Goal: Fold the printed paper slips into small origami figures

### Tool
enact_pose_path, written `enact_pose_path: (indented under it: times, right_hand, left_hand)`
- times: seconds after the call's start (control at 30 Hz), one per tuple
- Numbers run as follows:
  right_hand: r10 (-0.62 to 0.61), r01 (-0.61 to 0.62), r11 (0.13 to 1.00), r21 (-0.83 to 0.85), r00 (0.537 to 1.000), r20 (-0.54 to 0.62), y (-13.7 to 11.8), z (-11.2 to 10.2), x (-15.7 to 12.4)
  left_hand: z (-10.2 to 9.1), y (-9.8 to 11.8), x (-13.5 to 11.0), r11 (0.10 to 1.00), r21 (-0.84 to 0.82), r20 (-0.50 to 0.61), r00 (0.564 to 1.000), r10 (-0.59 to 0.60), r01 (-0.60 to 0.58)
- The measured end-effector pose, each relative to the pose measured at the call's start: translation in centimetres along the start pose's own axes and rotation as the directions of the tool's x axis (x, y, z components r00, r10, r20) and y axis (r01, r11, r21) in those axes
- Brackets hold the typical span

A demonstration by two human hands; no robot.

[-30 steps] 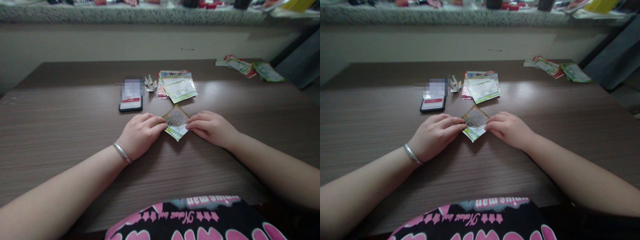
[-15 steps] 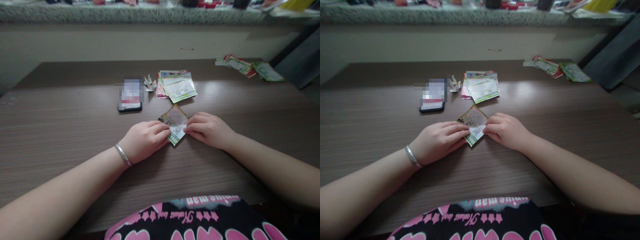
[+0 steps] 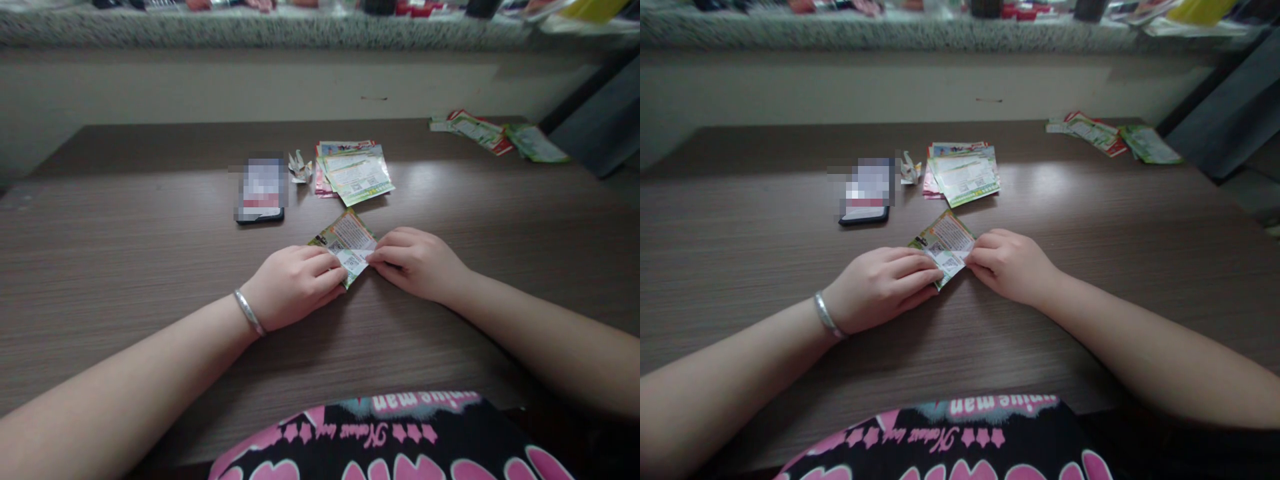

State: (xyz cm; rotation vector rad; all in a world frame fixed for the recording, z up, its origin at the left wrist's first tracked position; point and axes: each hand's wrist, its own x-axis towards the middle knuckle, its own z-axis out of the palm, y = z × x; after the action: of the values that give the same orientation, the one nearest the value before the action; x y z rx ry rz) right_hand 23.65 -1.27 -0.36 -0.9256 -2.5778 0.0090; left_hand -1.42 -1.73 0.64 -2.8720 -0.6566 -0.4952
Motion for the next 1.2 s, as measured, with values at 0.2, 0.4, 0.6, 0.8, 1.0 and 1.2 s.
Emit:
enact_pose_path:
  times: [0.2, 0.4, 0.6, 0.8, 1.0, 1.2]
  right_hand:
    - [0.002, 0.000, 0.999, -0.040, 0.999, 0.045, -0.3, -0.1, 0.2]
    - [-0.056, 0.059, 0.997, -0.041, 0.996, 0.065, -0.3, -0.2, 0.3]
    - [-0.121, 0.123, 0.992, -0.019, 0.989, 0.082, -0.6, -0.5, 0.6]
    - [-0.183, 0.192, 0.979, -0.067, 0.977, 0.113, -0.7, -0.8, 0.7]
    - [-0.184, 0.184, 0.983, 0.009, 0.977, 0.109, -0.7, -0.7, 0.7]
    - [-0.080, 0.077, 0.995, 0.061, 0.995, 0.060, -0.5, -0.2, 0.4]
  left_hand:
    - [0.0, 0.1, 0.0, 0.996, 0.066, 0.004, 0.998, 0.055, -0.056]
    - [-0.3, 0.4, 0.0, 0.998, 0.067, 0.009, 1.000, 0.004, -0.005]
    - [-0.5, 0.5, 0.5, 0.980, -0.075, 0.047, 0.983, -0.180, 0.183]
    - [-0.3, 0.4, 0.8, 0.956, -0.156, 0.126, 0.965, -0.229, 0.248]
    - [0.2, 0.1, 0.6, 0.906, -0.270, 0.120, 0.945, -0.304, 0.326]
    - [0.5, -0.4, 0.6, 0.912, -0.222, 0.089, 0.939, -0.333, 0.344]
